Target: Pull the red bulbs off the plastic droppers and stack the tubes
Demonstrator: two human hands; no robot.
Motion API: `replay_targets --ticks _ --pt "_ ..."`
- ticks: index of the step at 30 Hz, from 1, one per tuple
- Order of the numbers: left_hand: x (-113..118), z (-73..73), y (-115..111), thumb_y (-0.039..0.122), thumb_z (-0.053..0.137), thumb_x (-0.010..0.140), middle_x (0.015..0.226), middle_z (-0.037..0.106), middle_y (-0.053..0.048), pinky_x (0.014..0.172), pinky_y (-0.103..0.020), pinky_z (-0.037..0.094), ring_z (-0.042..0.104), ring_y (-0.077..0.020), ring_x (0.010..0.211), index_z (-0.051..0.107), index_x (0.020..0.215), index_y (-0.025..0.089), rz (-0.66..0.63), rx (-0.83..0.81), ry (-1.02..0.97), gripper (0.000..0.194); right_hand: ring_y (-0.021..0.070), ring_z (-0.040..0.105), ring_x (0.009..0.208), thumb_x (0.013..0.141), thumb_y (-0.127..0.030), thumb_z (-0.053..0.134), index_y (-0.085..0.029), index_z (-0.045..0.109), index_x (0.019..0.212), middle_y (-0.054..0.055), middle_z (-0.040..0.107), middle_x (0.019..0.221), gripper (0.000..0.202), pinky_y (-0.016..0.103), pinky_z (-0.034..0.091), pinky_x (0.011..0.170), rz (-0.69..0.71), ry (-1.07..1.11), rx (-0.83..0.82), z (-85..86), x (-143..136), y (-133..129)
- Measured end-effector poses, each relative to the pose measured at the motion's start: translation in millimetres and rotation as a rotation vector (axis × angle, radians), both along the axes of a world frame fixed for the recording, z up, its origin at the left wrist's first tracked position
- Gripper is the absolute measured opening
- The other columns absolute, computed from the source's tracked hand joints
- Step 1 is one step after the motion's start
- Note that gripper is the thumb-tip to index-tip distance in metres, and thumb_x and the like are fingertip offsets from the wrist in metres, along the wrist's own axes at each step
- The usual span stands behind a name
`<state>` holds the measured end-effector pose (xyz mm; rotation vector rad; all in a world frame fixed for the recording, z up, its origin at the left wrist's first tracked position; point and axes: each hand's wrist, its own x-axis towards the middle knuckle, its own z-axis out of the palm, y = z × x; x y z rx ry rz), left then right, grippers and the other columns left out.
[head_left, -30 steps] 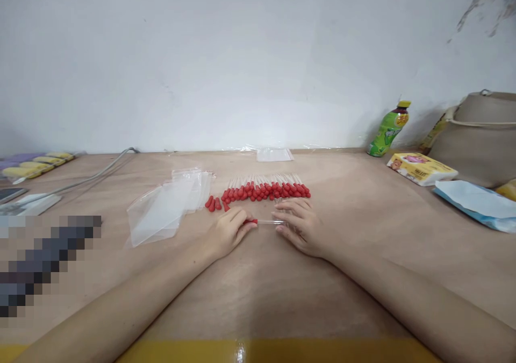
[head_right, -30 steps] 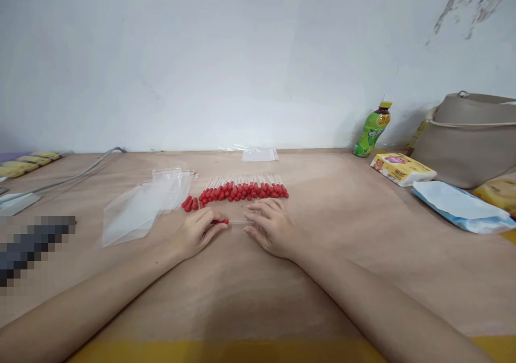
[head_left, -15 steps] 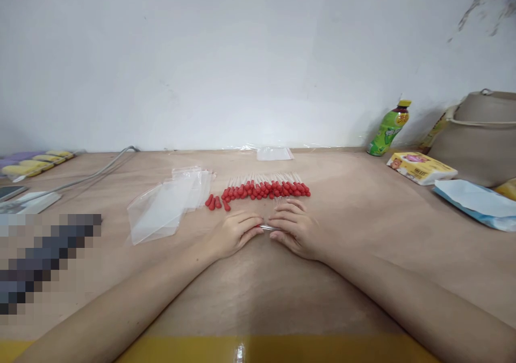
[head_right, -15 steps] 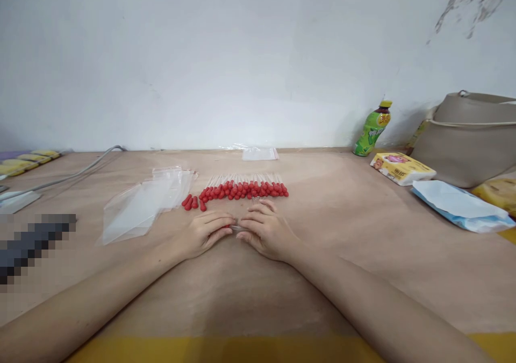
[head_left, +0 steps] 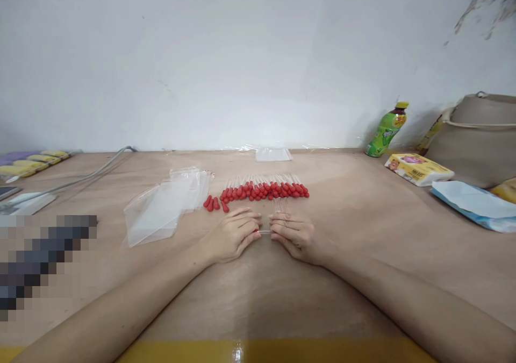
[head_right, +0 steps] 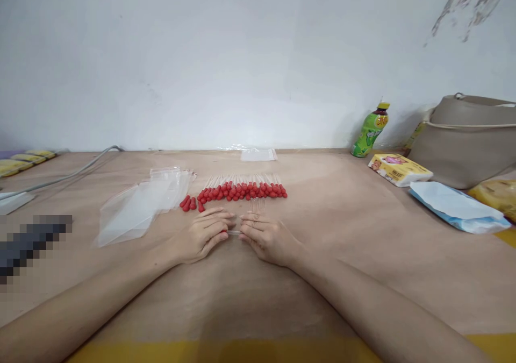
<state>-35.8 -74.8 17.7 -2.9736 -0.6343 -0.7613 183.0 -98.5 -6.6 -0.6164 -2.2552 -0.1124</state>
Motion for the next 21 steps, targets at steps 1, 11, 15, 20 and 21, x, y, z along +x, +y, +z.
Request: replay_targets --ticks 1,11,15,20,21 --pt "0.1 -0.3 -0.1 0.024 0.039 0.09 0.094 0.067 -0.006 0.1 -0.039 0.039 0.056 -0.0176 0.107 0.057 0.089 0.017 0.001 -0.002 -0.001 0.019 0.0157 0.059 0.101 0.086 -0.017 0.047 -0.018 0.06 0.101 0.007 0.067 0.099 0.021 0.034 0.047 0.095 -0.007 0.0 0.003 -0.2 0.1 -0.1" --pt "-26.7 8.1 2.0 0.022 0.038 0.09 0.099 0.066 -0.005 0.097 -0.04 0.039 0.055 -0.0184 0.105 0.059 0.097 0.018 0.183 -0.004 -0.09 0.022 0.0183 0.061 0.093 0.085 -0.021 0.048 -0.022 0.064 0.095 0.005 0.068 0.089 0.019 0.037 0.05 0.085 -0.16 0.212 -0.071 7.0 14.9 -0.2" --pt "-36.5 16.7 13.8 0.03 0.044 0.088 0.087 0.061 -0.006 0.08 -0.031 0.046 0.056 -0.0167 0.085 0.062 0.089 0.018 0.415 0.009 -0.27 0.022 0.016 0.056 0.065 0.084 -0.03 0.049 -0.022 0.068 0.088 0.004 0.059 0.065 0.021 0.031 0.048 0.062 -0.411 0.249 -0.179 6.3 17.9 5.6" --pt "-61.7 20.1 48.9 0.032 0.041 0.084 0.08 0.056 -0.007 0.077 -0.033 0.045 0.055 -0.0216 0.088 0.064 0.095 0.015 0.833 -0.132 -0.289 0.03 0.0153 0.054 0.063 0.083 -0.026 0.046 -0.017 0.063 0.101 0.004 0.058 0.067 0.026 0.028 0.044 0.06 -0.521 0.279 -0.233 -1.1 19.7 11.9" --pt "-67.9 20.9 55.0 0.033 0.041 0.083 0.078 0.057 -0.006 0.076 -0.033 0.045 0.056 -0.022 0.086 0.064 0.096 0.015 0.876 -0.198 -0.227 0.032 0.0153 0.054 0.063 0.082 -0.025 0.046 -0.017 0.062 0.102 0.003 0.058 0.068 0.027 0.027 0.044 0.059 -0.532 0.293 -0.245 -2.0 19.8 13.1"
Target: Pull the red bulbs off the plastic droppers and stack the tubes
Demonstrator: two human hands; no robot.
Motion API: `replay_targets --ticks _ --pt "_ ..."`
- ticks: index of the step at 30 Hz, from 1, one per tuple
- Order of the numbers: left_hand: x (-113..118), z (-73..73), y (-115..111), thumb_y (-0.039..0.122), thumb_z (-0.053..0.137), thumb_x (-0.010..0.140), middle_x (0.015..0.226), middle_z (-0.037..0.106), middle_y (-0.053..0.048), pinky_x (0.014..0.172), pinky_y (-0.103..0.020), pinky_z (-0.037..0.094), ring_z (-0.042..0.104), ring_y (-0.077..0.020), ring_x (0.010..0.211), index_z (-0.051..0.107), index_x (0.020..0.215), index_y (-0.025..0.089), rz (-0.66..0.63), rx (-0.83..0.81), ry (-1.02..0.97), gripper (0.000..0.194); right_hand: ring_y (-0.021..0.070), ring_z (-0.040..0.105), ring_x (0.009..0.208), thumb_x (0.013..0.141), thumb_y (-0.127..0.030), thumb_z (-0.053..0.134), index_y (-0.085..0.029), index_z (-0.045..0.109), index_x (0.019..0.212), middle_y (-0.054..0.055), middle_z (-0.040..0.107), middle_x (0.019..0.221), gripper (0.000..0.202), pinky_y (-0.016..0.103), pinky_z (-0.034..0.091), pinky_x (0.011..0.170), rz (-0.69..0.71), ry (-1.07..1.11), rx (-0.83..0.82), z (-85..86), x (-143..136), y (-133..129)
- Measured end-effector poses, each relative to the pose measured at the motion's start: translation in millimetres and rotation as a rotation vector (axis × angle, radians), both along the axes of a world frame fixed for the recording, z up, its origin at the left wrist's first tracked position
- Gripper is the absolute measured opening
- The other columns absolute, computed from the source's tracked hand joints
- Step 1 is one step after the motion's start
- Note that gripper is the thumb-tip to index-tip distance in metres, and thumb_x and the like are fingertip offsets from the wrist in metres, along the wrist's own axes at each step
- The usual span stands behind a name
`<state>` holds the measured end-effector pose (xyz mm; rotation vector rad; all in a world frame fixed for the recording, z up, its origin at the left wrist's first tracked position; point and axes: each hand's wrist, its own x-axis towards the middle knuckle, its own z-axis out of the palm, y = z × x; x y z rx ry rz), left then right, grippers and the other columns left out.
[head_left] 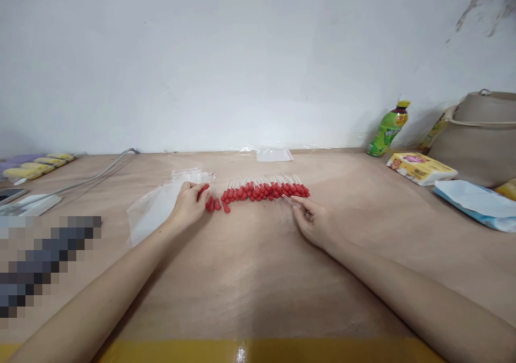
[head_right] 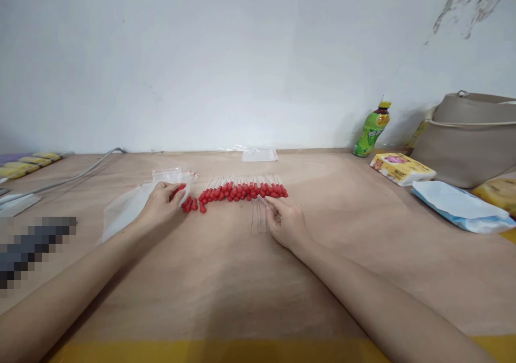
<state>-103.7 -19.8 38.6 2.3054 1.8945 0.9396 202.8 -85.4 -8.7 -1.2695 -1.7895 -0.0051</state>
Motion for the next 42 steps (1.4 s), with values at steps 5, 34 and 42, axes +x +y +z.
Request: replay_targets --ticks 5,34,42 --pt "-17.4 3.6 12.6 0.041 0.05 0.075 0.073 0.063 -0.003 0.067 -0.029 0.045 0.06 -0.0188 0.068 0.055 0.11 0.016 0.033 -0.185 0.028 0.043 0.0144 0.052 0.058 0.078 -0.021 0.046 -0.017 0.059 0.088 0.002 0.055 0.062 0.017 0.026 0.042 0.056 -0.017 0.011 -0.028 0.1 -2.8 4.2" --pt "52.0 -24.9 -8.0 0.033 0.047 0.087 0.098 0.063 -0.006 0.085 -0.038 0.034 0.051 -0.0237 0.098 0.061 0.101 0.02 -0.217 0.401 0.245 0.024 0.0203 0.056 0.081 0.08 -0.029 0.051 -0.014 0.063 0.093 0.01 0.058 0.085 0.023 0.036 0.049 0.074 0.106 -0.118 -0.018 -0.2 -8.1 2.8" --pt "58.2 -27.7 3.3 0.027 0.047 0.088 0.086 0.067 -0.004 0.082 -0.037 0.035 0.055 -0.021 0.085 0.063 0.094 0.019 -0.283 0.502 0.277 0.019 0.0269 0.06 0.096 0.081 -0.029 0.049 -0.011 0.058 0.11 0.015 0.065 0.103 0.035 0.043 0.048 0.084 0.078 -0.186 -0.045 -1.3 -6.1 5.1"
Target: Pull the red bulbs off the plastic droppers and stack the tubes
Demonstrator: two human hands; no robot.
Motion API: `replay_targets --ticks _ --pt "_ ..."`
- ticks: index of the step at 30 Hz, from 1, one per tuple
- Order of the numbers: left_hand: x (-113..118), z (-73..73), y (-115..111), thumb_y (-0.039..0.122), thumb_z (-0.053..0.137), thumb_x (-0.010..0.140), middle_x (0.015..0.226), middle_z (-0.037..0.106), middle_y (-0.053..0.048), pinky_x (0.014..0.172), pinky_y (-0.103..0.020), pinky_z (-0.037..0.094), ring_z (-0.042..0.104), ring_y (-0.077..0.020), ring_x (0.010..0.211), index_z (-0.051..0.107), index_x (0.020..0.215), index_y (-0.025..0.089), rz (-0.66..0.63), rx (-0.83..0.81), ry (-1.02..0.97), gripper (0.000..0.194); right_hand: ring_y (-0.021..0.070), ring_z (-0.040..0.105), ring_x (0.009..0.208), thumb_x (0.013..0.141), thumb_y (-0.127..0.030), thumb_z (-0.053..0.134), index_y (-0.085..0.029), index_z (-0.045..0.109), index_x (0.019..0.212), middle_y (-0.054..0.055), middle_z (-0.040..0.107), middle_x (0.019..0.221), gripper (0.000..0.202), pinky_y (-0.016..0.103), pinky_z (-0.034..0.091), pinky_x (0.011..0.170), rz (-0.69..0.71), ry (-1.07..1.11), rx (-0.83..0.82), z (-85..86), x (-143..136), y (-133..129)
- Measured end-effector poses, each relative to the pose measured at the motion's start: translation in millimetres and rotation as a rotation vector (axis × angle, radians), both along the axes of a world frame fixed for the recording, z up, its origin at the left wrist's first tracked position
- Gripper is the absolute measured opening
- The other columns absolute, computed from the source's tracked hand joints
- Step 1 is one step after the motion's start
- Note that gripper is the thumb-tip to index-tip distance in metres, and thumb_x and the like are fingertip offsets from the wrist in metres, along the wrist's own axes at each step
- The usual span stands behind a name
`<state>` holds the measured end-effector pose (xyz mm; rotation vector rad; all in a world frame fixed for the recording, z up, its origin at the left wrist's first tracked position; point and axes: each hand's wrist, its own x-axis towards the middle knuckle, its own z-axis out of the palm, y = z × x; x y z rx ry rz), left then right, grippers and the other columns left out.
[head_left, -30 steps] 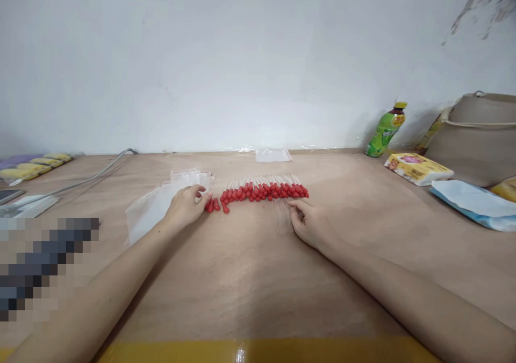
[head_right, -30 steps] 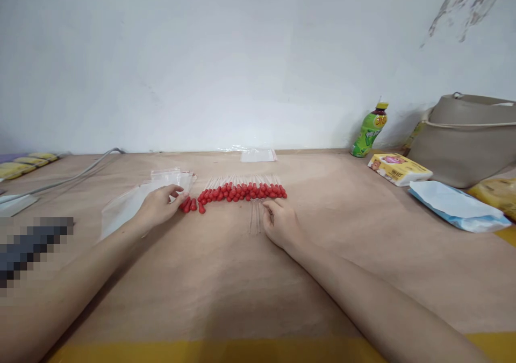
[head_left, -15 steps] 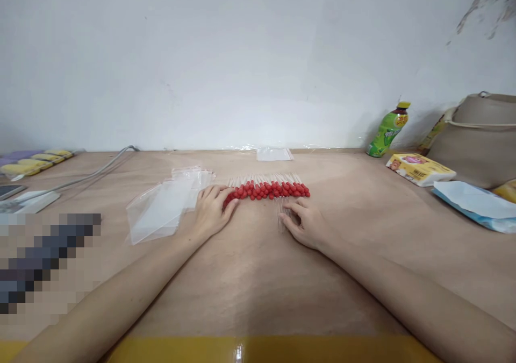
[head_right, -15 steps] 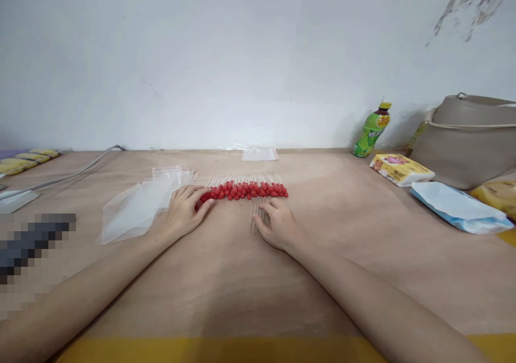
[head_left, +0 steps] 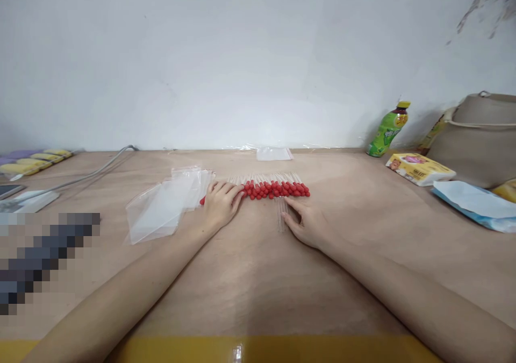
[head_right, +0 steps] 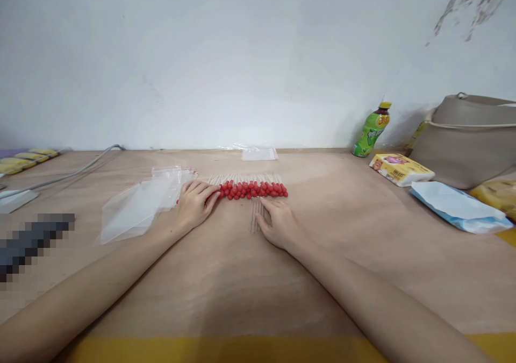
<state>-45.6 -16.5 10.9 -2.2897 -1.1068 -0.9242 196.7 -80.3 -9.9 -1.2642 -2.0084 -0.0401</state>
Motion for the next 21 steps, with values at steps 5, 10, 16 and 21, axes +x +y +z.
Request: replay_targets --ticks 5,10,16,21 --pt "-1.9 -2.0 2.9 0.026 0.049 0.087 0.081 0.067 -0.003 0.081 -0.035 0.037 0.057 -0.0188 0.081 0.063 0.087 0.018 -0.018 0.01 -0.064 0.017 0.0271 0.062 0.093 0.08 -0.027 0.049 -0.01 0.058 0.112 0.015 0.066 0.102 0.037 0.043 0.05 0.082 0.006 -0.022 -0.027 0.2 0.3 0.7" --pt "-2.7 -2.0 2.2 0.026 0.05 0.086 0.078 0.066 -0.003 0.08 -0.034 0.039 0.058 -0.0181 0.079 0.063 0.086 0.018 -0.032 0.011 -0.137 0.015 0.0235 0.063 0.091 0.079 -0.022 0.048 -0.013 0.059 0.111 0.012 0.066 0.103 0.036 0.038 0.051 0.08 0.021 0.021 -0.081 1.2 -0.5 -0.4" --pt "-5.0 -0.5 0.8 0.024 0.05 0.086 0.082 0.067 -0.004 0.08 -0.035 0.04 0.059 -0.0188 0.082 0.062 0.09 0.018 -0.054 0.044 -0.212 0.014 0.0233 0.06 0.098 0.079 -0.02 0.045 -0.014 0.064 0.104 0.012 0.064 0.106 0.032 0.038 0.049 0.086 0.033 0.059 -0.114 1.9 -1.2 -1.0" --pt "-6.9 -0.9 -8.4 0.019 0.052 0.084 0.089 0.065 -0.006 0.079 -0.033 0.046 0.06 -0.0173 0.086 0.06 0.095 0.017 -0.16 0.07 -0.336 0.013 0.0244 0.058 0.1 0.083 -0.029 0.045 -0.014 0.059 0.108 0.013 0.063 0.105 0.033 0.042 0.047 0.087 -0.023 0.138 -0.11 3.6 0.2 -2.2"
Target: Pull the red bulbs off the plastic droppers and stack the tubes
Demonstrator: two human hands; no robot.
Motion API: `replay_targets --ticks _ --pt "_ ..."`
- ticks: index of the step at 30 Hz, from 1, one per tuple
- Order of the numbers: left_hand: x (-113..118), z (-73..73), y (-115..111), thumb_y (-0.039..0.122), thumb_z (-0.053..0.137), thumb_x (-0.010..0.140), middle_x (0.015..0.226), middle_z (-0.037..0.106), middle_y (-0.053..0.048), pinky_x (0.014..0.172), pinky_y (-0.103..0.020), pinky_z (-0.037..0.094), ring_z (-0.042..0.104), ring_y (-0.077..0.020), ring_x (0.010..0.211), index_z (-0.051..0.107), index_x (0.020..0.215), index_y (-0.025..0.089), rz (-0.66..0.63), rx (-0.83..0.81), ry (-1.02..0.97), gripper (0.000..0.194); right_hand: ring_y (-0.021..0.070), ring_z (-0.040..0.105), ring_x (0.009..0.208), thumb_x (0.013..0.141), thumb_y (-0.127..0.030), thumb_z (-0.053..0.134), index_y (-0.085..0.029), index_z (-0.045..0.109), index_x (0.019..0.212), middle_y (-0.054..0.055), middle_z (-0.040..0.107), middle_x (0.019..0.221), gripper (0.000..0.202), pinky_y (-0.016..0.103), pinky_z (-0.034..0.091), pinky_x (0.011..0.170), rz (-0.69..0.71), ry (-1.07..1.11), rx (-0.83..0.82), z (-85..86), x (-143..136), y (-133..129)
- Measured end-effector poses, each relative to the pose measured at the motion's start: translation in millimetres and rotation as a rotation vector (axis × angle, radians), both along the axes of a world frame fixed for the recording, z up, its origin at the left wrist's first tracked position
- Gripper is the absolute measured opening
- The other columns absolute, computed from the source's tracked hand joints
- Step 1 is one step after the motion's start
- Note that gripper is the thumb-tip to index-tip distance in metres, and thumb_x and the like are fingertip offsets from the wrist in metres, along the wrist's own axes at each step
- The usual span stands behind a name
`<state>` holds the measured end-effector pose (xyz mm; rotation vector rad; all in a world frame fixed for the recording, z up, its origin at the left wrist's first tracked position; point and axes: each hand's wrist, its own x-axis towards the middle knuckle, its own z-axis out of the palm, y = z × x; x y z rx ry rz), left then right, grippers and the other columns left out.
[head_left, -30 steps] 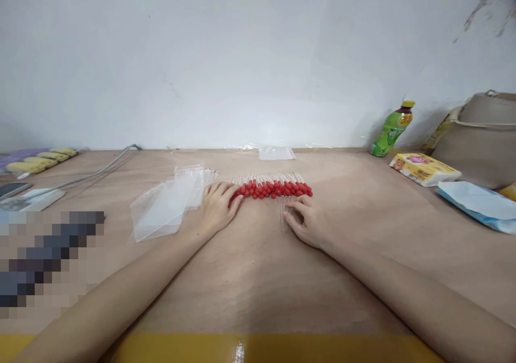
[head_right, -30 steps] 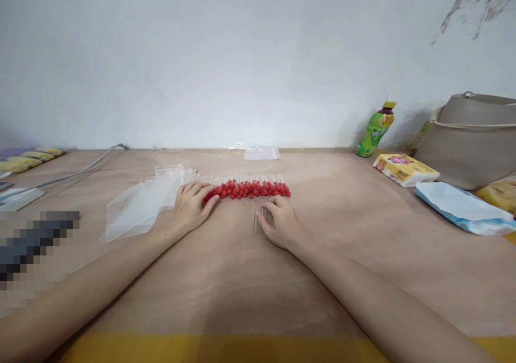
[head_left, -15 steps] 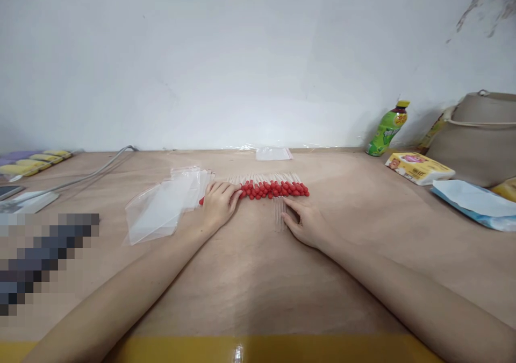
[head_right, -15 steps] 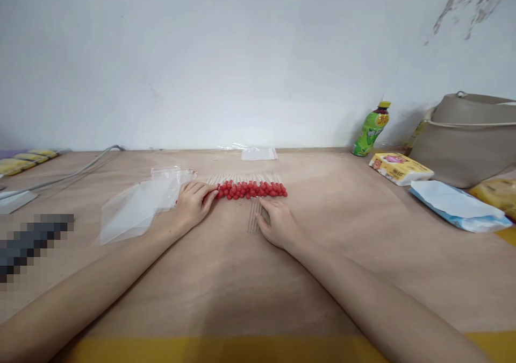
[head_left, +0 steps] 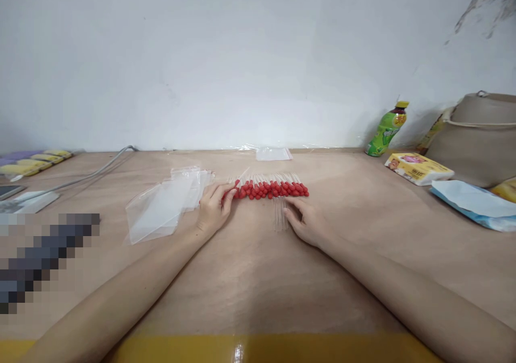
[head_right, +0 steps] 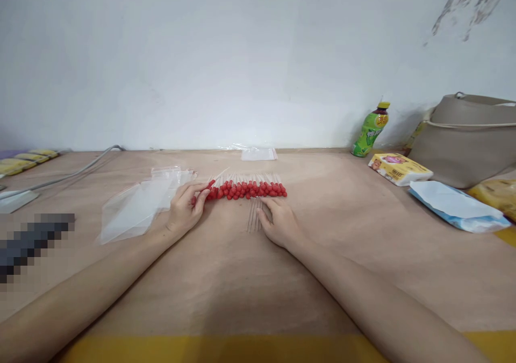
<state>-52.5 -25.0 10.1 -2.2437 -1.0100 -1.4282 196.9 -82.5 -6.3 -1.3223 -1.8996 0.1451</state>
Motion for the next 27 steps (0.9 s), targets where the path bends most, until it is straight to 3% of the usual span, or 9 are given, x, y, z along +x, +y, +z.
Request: replay_targets --ticks 5,8,13,17,22,27 --pt "-1.0 0.7 -28.4 0.011 0.051 0.083 0.095 0.063 -0.007 0.082 -0.03 0.05 0.06 -0.016 0.092 0.058 0.1 0.017 -0.217 -0.055 0.06 0.019 0.023 0.058 0.099 0.085 -0.038 0.045 -0.017 0.057 0.105 0.011 0.062 0.105 0.032 0.04 0.047 0.085 -0.048 0.139 -0.053 -3.7 4.9 3.0" --pt "-2.3 1.8 -43.8 0.009 0.049 0.084 0.098 0.063 -0.008 0.081 -0.028 0.052 0.06 -0.0149 0.092 0.058 0.104 0.017 -0.331 -0.12 0.14 0.023 0.0218 0.055 0.105 0.086 -0.038 0.045 -0.017 0.053 0.112 0.011 0.059 0.111 0.035 0.04 0.045 0.09 -0.001 0.193 0.05 -0.7 6.8 1.5" --pt "-1.6 2.7 -49.9 0.006 0.048 0.083 0.098 0.065 -0.007 0.081 -0.024 0.052 0.061 -0.013 0.093 0.057 0.105 0.017 -0.458 -0.163 0.21 0.026 0.0224 0.045 0.118 0.082 -0.035 0.053 -0.021 0.048 0.123 0.011 0.051 0.125 0.043 0.043 0.037 0.098 0.207 -0.059 0.269 10.4 5.2 -8.6" --pt "-0.7 1.7 -48.9 0.006 0.047 0.084 0.097 0.066 -0.007 0.08 -0.022 0.052 0.063 -0.0122 0.091 0.059 0.101 0.017 -0.493 -0.178 0.24 0.024 0.0214 0.049 0.114 0.082 -0.033 0.055 -0.024 0.058 0.112 0.007 0.061 0.113 0.031 0.044 0.036 0.098 0.298 -0.212 0.353 10.2 1.1 -11.3" --pt "0.1 0.7 -50.2 0.01 0.044 0.086 0.099 0.065 -0.006 0.079 -0.023 0.052 0.062 -0.0128 0.092 0.058 0.105 0.019 -0.502 -0.219 0.251 0.025 0.0194 0.052 0.11 0.084 -0.028 0.053 -0.024 0.065 0.096 0.003 0.065 0.104 0.017 0.043 0.036 0.098 0.29 -0.253 0.384 8.0 -3.0 -10.5" --pt "14.8 6.5 -51.7 0.029 0.055 0.083 0.112 0.06 -0.009 0.099 -0.042 0.036 0.05 -0.0218 0.112 0.053 0.116 0.019 -0.381 -0.291 0.372 0.034 0.0197 0.053 0.108 0.083 -0.025 0.055 -0.022 0.065 0.094 0.002 0.068 0.1 0.016 0.042 0.037 0.098 0.327 -0.249 0.423 8.1 -6.4 -11.8"
